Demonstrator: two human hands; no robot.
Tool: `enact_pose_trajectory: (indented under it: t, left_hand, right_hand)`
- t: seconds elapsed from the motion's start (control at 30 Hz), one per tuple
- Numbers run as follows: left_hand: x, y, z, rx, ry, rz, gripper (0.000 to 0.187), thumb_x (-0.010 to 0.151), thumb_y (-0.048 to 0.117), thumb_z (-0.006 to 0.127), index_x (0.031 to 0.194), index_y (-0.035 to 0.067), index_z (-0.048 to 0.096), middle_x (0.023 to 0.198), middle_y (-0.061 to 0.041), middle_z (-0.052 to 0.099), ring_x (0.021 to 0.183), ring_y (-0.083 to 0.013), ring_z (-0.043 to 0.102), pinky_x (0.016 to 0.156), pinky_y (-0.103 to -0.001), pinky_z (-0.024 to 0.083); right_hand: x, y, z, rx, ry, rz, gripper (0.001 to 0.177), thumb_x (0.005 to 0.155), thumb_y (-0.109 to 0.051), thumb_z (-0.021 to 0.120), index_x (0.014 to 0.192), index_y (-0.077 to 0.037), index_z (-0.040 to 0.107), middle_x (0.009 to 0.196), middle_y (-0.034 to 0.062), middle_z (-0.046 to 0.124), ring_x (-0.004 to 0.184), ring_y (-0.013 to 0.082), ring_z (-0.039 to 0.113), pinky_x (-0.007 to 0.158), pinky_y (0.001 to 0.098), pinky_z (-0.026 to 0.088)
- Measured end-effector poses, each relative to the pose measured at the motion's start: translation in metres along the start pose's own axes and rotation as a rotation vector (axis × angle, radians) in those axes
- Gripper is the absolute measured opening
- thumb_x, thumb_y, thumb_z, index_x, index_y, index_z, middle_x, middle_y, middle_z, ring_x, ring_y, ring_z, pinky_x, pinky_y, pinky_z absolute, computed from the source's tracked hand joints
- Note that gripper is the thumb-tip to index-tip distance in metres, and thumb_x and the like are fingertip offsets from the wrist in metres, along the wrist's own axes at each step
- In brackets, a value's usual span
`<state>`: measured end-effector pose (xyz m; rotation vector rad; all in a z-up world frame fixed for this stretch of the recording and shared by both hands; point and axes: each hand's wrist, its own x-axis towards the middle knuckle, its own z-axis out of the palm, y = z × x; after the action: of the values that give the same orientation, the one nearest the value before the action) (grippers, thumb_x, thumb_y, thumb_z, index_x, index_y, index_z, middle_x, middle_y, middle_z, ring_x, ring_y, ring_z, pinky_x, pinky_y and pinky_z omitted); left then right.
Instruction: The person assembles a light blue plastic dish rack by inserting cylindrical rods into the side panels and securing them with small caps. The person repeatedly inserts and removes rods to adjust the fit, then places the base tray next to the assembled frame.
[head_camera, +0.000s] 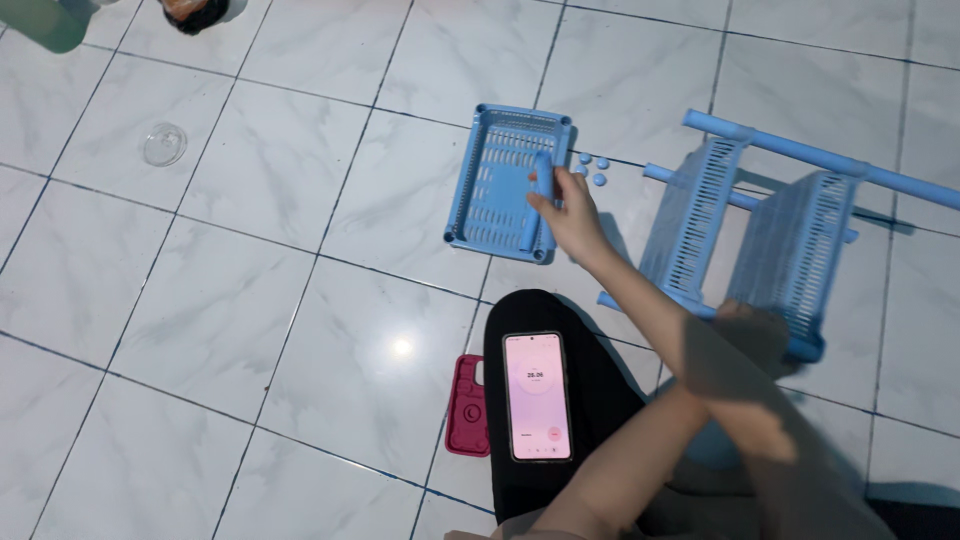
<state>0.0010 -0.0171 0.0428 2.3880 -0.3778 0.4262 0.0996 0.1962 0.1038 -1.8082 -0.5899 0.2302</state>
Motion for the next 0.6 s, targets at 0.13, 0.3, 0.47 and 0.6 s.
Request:
enact_pose_trajectory:
  t: [0.13, 0.3, 0.47, 0.6]
  left_hand:
    - [0.010, -0.002, 0.025, -0.013, -0.088, -0.021, 0.050, 0.065, 0.055, 0.076, 0.087, 0.010, 0.071, 0.080, -0.008, 0.070, 0.075, -0.0253, 0.069, 0.082, -0.046, 0.046]
    - [-0.001, -0.005, 0.047, -0.049, -0.008, -0.002, 0.046, 0.067, 0.054, 0.074, 0.082, 0.011, 0.071, 0.075, -0.009, 0.069, 0.078, -0.0267, 0.068, 0.079, -0.045, 0.043]
    - [-0.005, -0.007, 0.041, -0.139, -0.040, 0.024, 0.040, 0.075, 0.049, 0.072, 0.073, 0.009, 0.069, 0.073, -0.008, 0.067, 0.077, -0.0252, 0.067, 0.076, -0.042, 0.042]
    - [-0.002, -0.007, 0.030, -0.129, -0.152, 0.050, 0.035, 0.078, 0.045, 0.073, 0.079, 0.010, 0.070, 0.075, -0.006, 0.066, 0.078, -0.0237, 0.067, 0.076, -0.040, 0.042]
  right_hand:
    - [0.037, 0.080, 0.050, 0.068, 0.104, 0.244, 0.040, 0.088, -0.023, 0.083, 0.118, -0.003, 0.066, 0.090, 0.0055, 0.070, 0.081, 0.0140, 0.065, 0.074, 0.0309, 0.054]
    - [0.053, 0.151, 0.073, -0.010, 0.221, 0.297, 0.048, 0.078, -0.021, 0.088, 0.115, 0.000, 0.065, 0.092, 0.0068, 0.077, 0.083, 0.0181, 0.075, 0.072, 0.0291, 0.057]
    - [0.040, 0.159, 0.068, -0.335, 0.137, 0.330, 0.041, 0.080, -0.026, 0.087, 0.110, -0.002, 0.076, 0.091, 0.0096, 0.075, 0.085, 0.0269, 0.071, 0.080, 0.0375, 0.055]
    - [0.031, 0.147, 0.069, -0.575, 0.154, 0.255, 0.055, 0.079, -0.034, 0.090, 0.119, -0.001, 0.072, 0.111, 0.0157, 0.064, 0.105, 0.0332, 0.054, 0.094, 0.0422, 0.046]
